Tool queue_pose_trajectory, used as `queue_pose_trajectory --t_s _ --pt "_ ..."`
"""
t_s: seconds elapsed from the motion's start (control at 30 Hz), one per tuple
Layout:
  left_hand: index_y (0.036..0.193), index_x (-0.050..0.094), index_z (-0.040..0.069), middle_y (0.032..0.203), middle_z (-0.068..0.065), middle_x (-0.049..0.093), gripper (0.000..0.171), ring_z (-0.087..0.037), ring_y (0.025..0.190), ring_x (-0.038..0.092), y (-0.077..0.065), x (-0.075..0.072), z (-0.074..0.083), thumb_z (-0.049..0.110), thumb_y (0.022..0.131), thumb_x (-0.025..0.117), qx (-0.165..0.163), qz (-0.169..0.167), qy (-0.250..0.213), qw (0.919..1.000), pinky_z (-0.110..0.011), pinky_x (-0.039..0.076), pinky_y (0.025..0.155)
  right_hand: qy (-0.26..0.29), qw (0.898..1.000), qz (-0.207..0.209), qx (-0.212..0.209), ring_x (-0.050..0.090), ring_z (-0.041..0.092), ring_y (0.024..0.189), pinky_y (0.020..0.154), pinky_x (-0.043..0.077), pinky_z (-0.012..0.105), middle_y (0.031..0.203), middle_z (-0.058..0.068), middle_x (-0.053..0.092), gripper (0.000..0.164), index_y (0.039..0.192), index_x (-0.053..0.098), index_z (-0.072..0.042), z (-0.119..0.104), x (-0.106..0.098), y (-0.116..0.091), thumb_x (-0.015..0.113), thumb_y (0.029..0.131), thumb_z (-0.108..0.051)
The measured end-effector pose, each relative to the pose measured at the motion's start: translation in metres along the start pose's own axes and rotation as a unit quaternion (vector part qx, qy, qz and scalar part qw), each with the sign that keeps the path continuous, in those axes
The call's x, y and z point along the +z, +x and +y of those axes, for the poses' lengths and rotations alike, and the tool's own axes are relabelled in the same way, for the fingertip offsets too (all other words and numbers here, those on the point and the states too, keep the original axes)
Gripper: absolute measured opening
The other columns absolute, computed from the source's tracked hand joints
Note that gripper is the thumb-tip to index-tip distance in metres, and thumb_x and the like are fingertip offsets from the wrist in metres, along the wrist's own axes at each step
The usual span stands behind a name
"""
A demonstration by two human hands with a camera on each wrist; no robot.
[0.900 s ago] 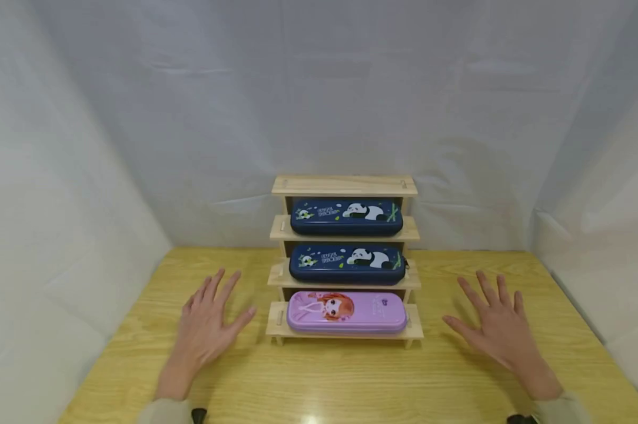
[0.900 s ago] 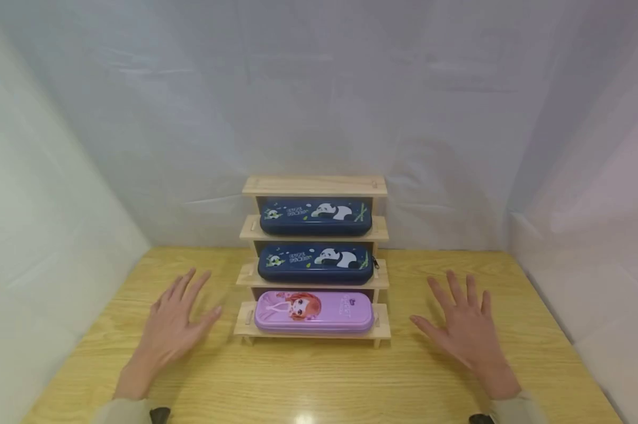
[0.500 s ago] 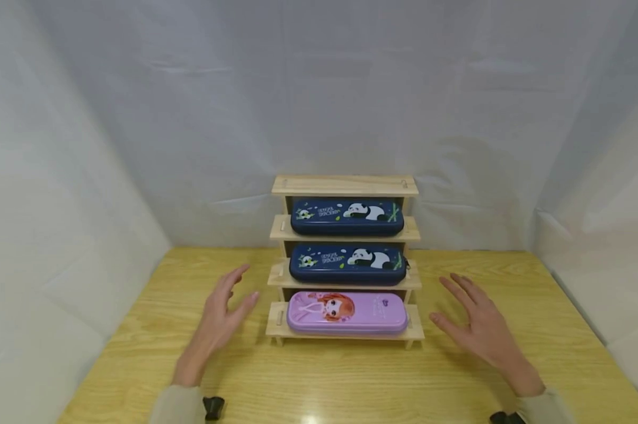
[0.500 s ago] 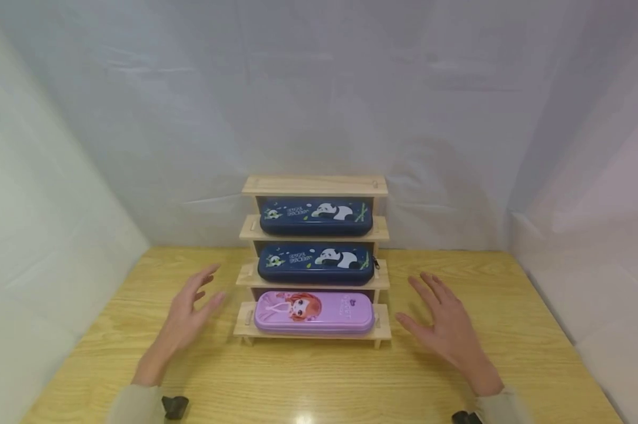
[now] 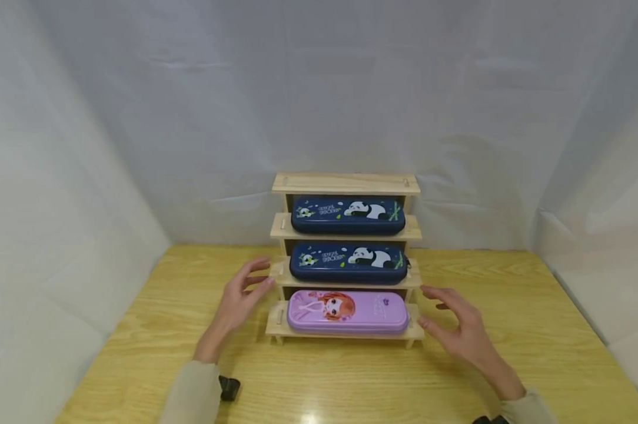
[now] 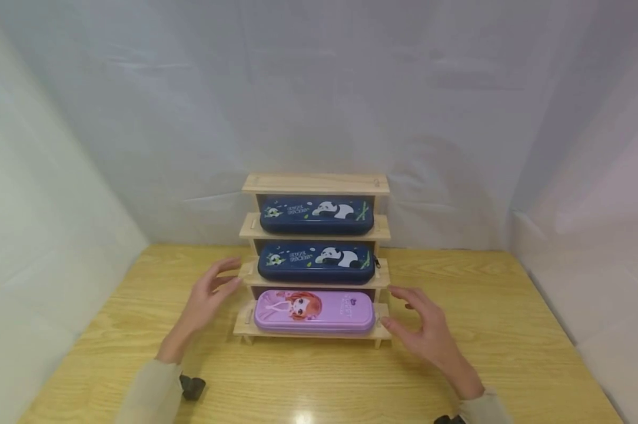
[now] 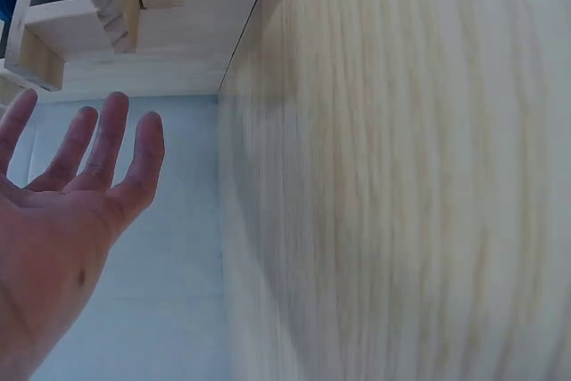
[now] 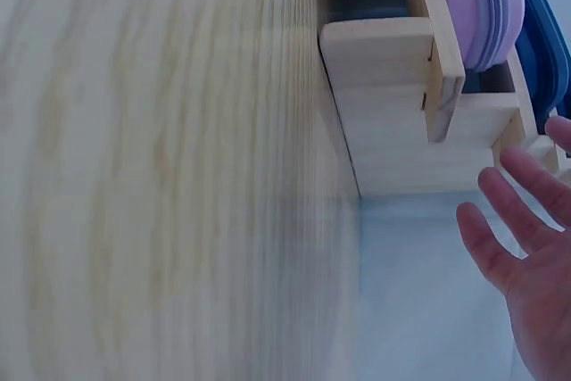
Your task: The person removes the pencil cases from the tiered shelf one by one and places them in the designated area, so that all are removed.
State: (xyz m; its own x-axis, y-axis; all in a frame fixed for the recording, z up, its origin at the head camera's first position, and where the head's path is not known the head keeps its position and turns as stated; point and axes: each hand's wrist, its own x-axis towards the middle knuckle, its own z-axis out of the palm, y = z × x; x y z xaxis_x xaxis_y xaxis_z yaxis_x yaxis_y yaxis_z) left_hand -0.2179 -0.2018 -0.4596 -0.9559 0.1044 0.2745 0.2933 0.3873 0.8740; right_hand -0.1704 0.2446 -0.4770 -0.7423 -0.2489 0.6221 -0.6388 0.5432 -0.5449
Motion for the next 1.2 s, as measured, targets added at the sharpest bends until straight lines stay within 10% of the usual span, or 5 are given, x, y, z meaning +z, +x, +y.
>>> queue_pose_trajectory --t_s 0.67,1.2 --pt "0.142 0.053 0.006 0.143 -0.022 0.05 0.044 -0.015 0.1 0.064 0.025 0.013 -0.005 0.012 0.1 0.064 -0.064 -0.049 -0.131 0.988 -0.03 0.06 0.081 0.014 0.998 -0.055 -0.005 0.068 0.017 0.099 0.077 0.056 0.028 0.123 0.006 0.073 0.06 0.131 0.067 -0.01 -0.008 0.023 0.007 0.089 0.075 -0.009" --pt "0.143 0.051 0.01 0.142 -0.019 0.049 0.045 -0.017 0.101 0.061 0.027 0.016 -0.01 0.015 0.1 0.063 -0.085 -0.049 -0.152 0.9835 -0.032 0.059 0.08 -0.008 0.995 -0.082 0.05 0.064 0.012 0.098 0.078 0.054 0.028 0.117 -0.001 0.071 0.056 0.119 0.067 -0.018 -0.016 0.023 0.011 0.095 0.07 -0.025"
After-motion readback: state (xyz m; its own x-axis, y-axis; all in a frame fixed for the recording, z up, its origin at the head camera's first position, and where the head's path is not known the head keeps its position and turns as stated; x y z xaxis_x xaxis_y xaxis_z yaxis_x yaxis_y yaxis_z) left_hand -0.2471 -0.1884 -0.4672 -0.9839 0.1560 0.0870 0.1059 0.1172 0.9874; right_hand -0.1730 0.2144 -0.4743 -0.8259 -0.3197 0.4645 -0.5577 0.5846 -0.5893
